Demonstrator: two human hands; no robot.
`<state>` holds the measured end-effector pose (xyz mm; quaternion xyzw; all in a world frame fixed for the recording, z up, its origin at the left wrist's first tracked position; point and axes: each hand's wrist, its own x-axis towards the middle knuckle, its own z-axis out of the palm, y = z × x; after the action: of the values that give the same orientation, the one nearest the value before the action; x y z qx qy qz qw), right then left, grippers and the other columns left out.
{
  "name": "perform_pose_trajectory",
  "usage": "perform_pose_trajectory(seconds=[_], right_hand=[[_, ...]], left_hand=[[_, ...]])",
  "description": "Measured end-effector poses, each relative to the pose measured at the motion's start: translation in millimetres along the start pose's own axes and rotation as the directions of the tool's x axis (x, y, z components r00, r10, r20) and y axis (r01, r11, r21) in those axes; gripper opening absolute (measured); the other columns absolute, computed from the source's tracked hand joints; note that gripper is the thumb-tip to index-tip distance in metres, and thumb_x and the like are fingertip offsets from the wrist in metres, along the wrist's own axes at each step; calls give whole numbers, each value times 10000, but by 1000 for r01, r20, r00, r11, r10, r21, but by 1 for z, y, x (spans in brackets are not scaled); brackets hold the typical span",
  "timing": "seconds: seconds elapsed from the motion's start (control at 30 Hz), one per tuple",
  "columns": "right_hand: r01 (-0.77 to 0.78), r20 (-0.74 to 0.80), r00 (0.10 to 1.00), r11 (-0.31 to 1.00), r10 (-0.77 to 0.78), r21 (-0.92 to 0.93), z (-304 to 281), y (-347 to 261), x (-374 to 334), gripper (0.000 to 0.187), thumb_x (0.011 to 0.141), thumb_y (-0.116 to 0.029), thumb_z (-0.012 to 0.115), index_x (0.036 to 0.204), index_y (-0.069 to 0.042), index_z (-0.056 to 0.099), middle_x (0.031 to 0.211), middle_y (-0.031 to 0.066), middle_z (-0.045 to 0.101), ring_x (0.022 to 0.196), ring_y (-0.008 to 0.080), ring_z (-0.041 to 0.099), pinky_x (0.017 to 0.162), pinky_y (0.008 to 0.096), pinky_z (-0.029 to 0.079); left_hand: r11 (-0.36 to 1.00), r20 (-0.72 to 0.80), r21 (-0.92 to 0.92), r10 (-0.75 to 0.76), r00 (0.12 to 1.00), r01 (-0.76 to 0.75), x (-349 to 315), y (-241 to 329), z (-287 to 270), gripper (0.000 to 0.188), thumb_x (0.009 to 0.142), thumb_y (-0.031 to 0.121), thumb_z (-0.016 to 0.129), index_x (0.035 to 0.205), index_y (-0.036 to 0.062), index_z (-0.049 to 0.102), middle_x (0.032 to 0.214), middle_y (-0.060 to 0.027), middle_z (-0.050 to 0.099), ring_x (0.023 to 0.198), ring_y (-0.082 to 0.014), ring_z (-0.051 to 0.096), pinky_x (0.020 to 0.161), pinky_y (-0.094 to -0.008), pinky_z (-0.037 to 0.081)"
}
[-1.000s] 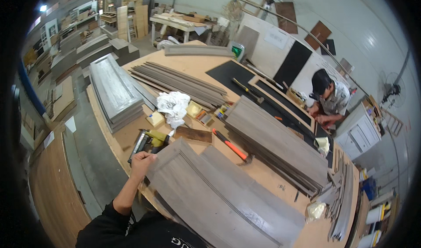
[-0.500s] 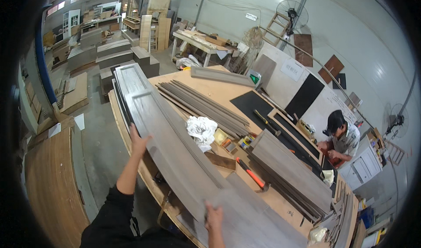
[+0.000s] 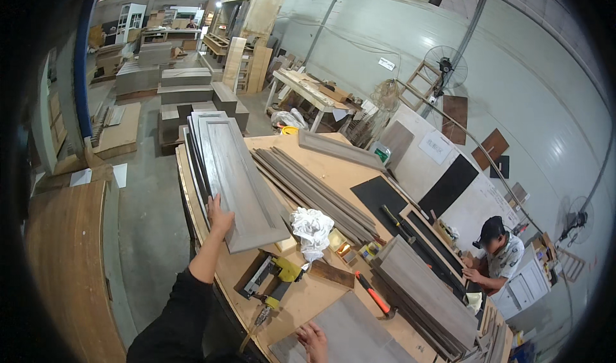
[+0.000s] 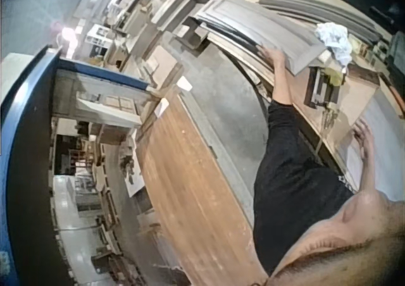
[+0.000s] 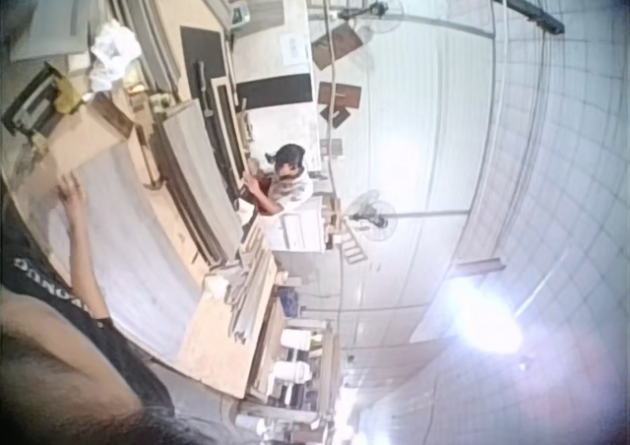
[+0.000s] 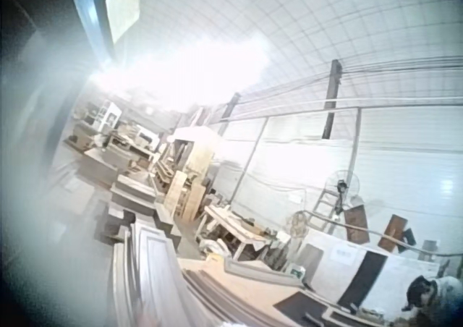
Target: The person fits wooden trim pieces and panels together by hand, fastens the pieces using a pneumatic nail gun, and stacks the assembled wooden panels.
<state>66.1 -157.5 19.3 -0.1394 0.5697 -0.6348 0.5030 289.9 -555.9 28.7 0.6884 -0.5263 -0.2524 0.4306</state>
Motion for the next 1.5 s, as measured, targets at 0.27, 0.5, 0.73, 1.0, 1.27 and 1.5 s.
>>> perform_pose_trajectory(seconds=[0.27, 0.5, 0.73, 1.0, 1.27, 1.5], right_hand=[[30, -259, 965, 1000, -28, 3, -69, -9, -74, 444, 937, -221, 577, 1321, -43, 443, 1230, 174, 579, 991, 244, 624, 855, 361, 504], [122, -369, 926, 989, -85, 79, -104, -7, -104, 472, 921, -230, 610, 1318, -34, 446, 1259, 175, 556, 1004, 251, 617, 867, 366, 496], [49, -494, 865, 995, -85, -86, -134, -13, -114, 494, 906, -312, 621, 1315, -77, 471, 1311, 156, 520, 1145, 272, 553, 943, 419, 454], [-24, -502, 752, 742, -428, -669, -137, -1, -75, 281, 863, -209, 664, 1092, -53, 612, 927, 99, 683, 820, 177, 669, 702, 273, 523], [-192, -531, 532, 516, -660, -835, -136, 22, -61, 107, 809, -211, 680, 898, -151, 682, 787, 36, 653, 641, 194, 628, 570, 304, 496], [-234, -598, 556, 581, -578, -780, -128, 8, -61, 126, 852, -275, 620, 931, -193, 674, 862, 11, 651, 731, 229, 646, 640, 331, 525]], left_hand=[[833, 90, 474, 277, 957, -286, 22, 44, -36, 722, 775, 409, 672, 1401, 149, 421, 1540, -136, 179, 1423, -390, 101, 1095, -657, 82], [695, 454, 403, 414, 789, -596, -27, 53, -36, 604, 745, 437, 716, 1268, 177, 561, 1397, -116, 449, 1334, -383, 347, 1118, -601, 140], [693, 347, 495, 395, 851, -524, -10, 67, -26, 589, 752, 419, 708, 1275, 188, 565, 1399, -92, 471, 1326, -348, 372, 1130, -546, 171], [547, 317, 501, 606, 730, -671, -48, 81, 33, 700, 766, 402, 686, 1334, 51, 475, 1443, -190, 383, 1350, -381, 315, 1096, -577, 189], [78, 541, -424, 821, -183, -902, -273, 238, 228, 804, 687, 312, 771, 1358, 49, 416, 1447, -172, 352, 1374, -352, 275, 1112, -560, 197], [46, 528, -395, 829, -186, -918, -317, 246, 333, 508, 765, 90, 611, 1265, 85, 522, 1336, -131, 482, 1256, -344, 429, 1036, -497, 335]])
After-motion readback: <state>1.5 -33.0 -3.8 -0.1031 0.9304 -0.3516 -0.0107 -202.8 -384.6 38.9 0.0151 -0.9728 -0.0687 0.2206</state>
